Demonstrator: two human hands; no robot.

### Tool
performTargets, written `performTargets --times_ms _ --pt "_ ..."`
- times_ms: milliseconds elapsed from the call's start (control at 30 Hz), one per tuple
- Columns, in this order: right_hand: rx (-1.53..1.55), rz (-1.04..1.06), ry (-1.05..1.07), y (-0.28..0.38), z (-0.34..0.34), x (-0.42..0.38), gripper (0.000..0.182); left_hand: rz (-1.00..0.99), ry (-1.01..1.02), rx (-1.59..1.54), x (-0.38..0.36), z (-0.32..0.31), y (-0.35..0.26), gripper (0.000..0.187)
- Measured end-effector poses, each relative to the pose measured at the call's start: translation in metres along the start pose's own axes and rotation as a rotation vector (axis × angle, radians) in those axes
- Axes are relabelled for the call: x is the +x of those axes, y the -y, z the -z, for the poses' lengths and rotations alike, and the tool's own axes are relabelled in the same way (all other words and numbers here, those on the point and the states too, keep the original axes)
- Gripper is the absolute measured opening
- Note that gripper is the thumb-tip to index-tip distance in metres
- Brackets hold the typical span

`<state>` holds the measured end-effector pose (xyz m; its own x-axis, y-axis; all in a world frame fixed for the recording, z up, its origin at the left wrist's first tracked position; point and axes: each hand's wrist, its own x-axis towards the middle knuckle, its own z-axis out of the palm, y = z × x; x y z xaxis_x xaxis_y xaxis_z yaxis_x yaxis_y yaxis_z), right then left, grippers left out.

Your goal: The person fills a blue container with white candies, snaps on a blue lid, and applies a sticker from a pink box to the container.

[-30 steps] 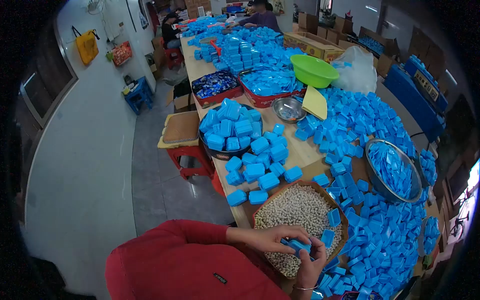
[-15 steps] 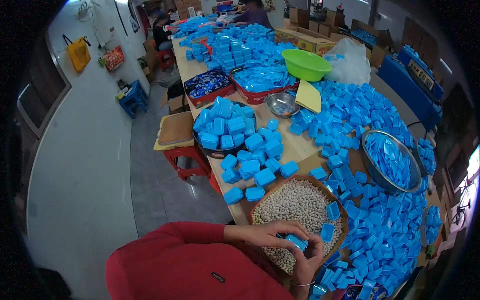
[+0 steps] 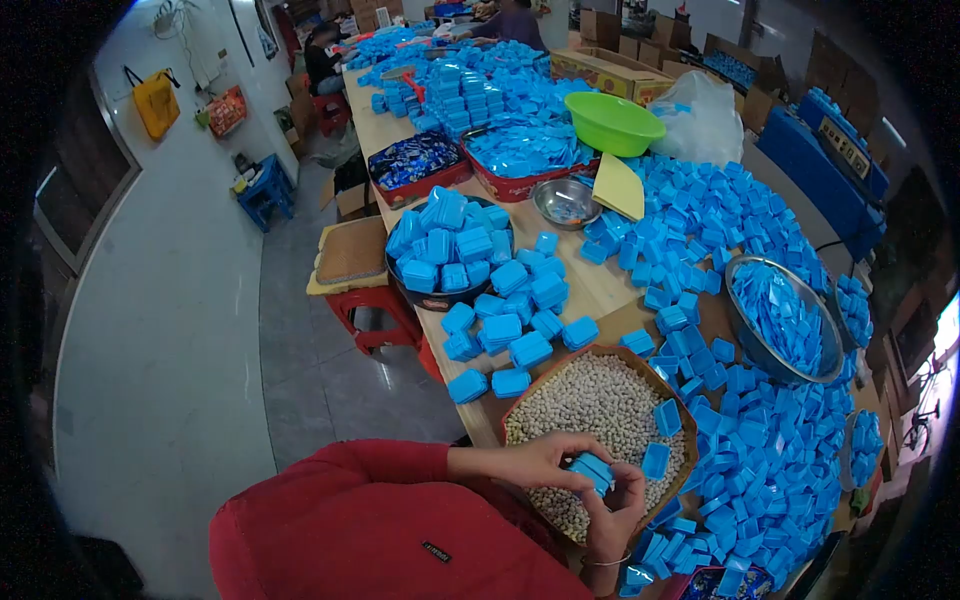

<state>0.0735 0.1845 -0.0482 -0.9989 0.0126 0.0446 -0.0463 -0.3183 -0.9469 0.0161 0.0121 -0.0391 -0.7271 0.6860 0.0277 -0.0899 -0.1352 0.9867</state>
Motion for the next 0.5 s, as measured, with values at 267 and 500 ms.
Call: performTargets --times_ms 267,500 --pt "-0.035 -0.022 -0.043 0.001 -0.007 -0.001 0.055 -0.146 -0.033 -0.059 -0.004 0.007 -0.008 0.033" --pt "-0.186 -0.003 -0.015 0.005 -0.004 -0.001 0.059 -0.052 -0.100 -0.379 -0.006 0.001 0.007 0.035"
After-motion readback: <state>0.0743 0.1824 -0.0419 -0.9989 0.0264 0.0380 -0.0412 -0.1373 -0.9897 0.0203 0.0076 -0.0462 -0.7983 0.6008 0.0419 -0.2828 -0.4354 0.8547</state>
